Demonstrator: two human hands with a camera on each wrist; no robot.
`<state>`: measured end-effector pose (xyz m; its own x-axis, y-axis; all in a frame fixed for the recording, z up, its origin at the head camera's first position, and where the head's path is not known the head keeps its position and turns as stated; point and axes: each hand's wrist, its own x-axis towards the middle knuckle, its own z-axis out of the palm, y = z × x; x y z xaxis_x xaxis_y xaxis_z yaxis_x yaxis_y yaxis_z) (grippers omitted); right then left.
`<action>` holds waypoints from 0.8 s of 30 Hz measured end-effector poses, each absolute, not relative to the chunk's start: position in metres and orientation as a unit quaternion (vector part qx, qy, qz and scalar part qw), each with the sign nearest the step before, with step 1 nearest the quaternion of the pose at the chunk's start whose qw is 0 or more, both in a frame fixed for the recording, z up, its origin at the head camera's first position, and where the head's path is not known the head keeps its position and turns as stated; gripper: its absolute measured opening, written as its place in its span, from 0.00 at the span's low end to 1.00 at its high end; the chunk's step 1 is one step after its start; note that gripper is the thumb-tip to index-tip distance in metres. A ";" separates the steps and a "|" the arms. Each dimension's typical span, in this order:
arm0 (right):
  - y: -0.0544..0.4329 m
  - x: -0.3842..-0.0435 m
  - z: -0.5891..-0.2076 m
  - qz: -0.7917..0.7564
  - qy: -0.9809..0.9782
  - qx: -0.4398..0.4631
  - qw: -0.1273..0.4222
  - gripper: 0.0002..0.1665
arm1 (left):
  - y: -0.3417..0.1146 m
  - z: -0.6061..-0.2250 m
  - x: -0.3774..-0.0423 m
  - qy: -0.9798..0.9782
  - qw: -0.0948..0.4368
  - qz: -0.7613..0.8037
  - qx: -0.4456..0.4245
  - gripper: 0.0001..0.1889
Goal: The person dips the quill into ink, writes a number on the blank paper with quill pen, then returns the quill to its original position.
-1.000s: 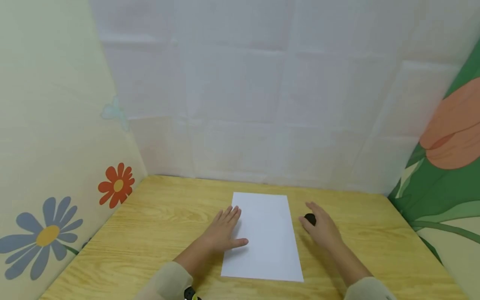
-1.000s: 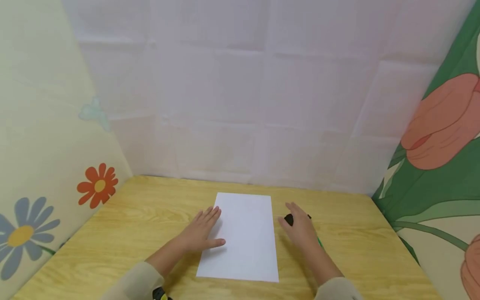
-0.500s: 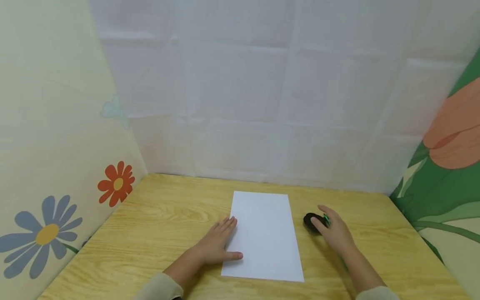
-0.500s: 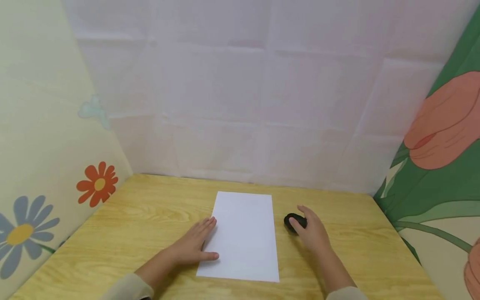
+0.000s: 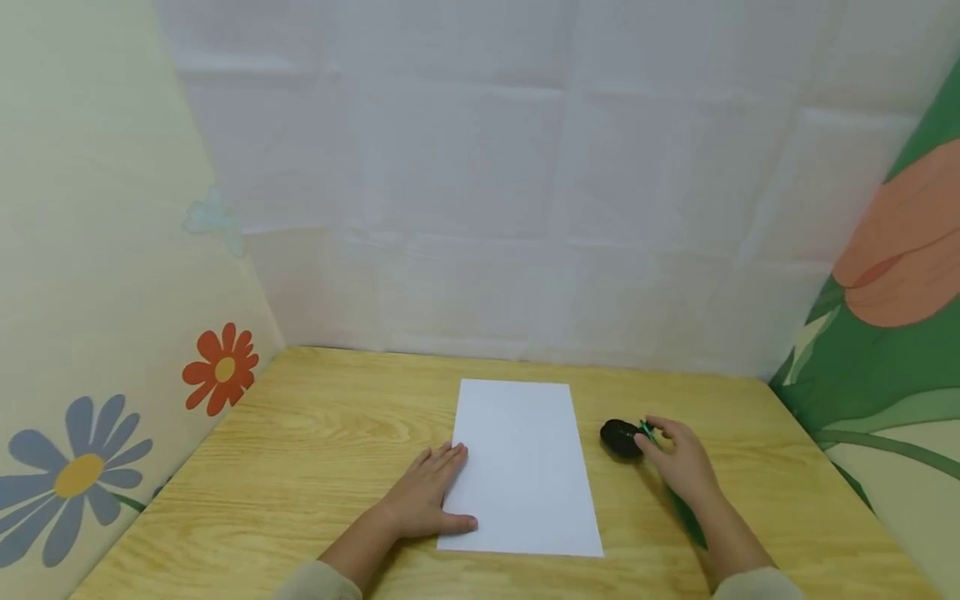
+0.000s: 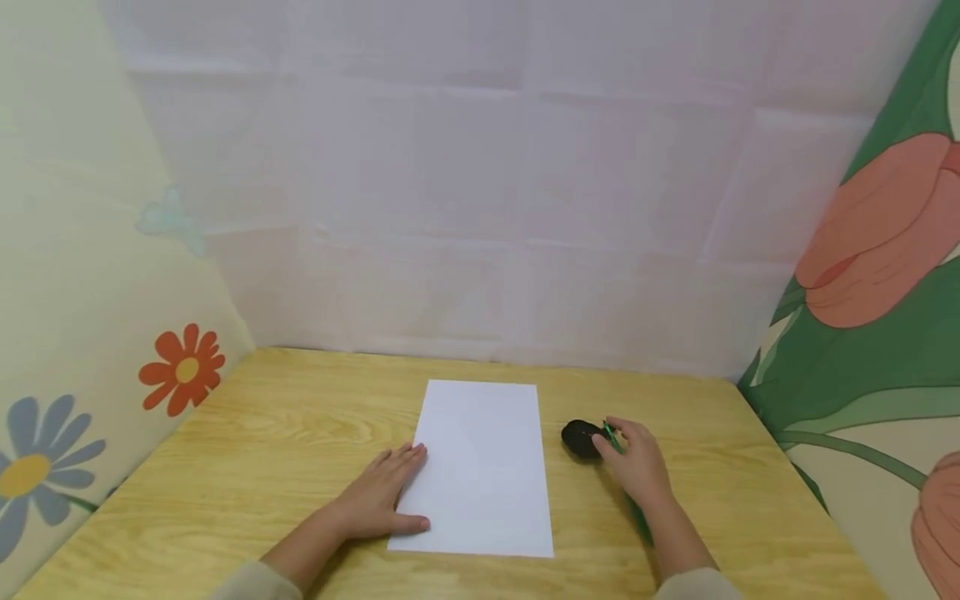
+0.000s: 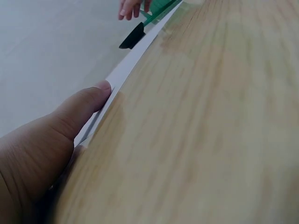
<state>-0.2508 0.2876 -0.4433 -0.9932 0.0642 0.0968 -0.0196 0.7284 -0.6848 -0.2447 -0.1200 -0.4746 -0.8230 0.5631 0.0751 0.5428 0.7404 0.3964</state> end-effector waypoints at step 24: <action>0.307 -0.257 -0.456 0.356 -0.933 -0.037 0.034 0.36 | -0.120 -0.473 -0.245 0.932 0.029 0.210 0.295 0.55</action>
